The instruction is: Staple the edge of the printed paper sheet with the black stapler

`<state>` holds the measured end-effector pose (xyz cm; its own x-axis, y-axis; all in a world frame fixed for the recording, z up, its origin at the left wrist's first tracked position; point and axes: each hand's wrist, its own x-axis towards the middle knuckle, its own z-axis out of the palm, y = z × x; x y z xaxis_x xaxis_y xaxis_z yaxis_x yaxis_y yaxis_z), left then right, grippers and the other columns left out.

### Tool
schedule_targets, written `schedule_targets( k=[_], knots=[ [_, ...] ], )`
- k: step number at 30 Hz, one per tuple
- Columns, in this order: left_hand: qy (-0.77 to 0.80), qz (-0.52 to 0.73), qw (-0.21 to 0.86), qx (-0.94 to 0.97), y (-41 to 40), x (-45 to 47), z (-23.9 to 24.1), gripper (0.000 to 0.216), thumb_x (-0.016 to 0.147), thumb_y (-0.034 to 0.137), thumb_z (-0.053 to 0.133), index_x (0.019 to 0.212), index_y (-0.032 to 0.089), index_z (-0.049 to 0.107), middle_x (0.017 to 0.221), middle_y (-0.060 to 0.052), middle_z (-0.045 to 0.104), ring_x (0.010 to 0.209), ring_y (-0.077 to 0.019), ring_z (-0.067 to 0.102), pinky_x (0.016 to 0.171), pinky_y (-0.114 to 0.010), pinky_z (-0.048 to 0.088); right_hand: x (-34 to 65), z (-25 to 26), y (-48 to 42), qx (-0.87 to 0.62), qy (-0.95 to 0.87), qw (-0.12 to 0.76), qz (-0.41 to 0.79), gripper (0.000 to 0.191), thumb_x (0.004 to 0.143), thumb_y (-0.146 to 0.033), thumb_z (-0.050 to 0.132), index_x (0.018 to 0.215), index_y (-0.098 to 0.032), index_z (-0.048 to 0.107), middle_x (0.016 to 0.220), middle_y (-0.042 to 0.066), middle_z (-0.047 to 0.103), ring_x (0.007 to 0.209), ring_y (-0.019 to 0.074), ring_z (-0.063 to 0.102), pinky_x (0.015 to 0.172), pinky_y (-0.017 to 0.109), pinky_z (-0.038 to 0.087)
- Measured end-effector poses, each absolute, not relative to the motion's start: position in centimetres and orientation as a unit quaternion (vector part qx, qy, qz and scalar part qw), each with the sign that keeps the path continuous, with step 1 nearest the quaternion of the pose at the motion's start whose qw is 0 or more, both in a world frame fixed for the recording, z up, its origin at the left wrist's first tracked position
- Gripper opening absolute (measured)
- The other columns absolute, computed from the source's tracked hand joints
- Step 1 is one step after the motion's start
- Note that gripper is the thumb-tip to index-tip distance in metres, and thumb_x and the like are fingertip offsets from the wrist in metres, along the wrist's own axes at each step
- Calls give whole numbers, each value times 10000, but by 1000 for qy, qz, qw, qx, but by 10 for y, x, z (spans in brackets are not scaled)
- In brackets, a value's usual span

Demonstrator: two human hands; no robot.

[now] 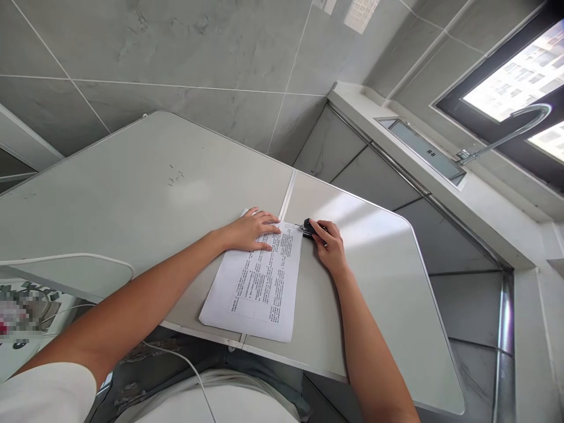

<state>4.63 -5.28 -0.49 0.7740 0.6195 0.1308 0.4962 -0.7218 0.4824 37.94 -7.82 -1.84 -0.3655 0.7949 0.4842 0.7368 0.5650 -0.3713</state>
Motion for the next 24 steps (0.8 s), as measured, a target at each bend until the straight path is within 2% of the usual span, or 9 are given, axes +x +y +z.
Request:
schedule_targets(
  k=[8,24],
  knots=[
    [305,147,203,919,-52,47,-7,502,932,588,655,1364,332,669,1578,-63,535,1425,-309,480,1259,-550,170,375,-17,-81,-491,-822,288,-2,561,1006,-113,469,1444,-429,624,1273,50,652,1079,250,588,976,457,464],
    [310,154,216,913,-52,47,-9,513,914,590,672,1368,349,671,1575,-58,536,1421,-334,478,1254,-577,160,376,-16,-80,-496,-819,287,25,509,1013,-174,464,1418,-421,649,1261,62,650,1092,264,583,991,495,458]
  ],
)
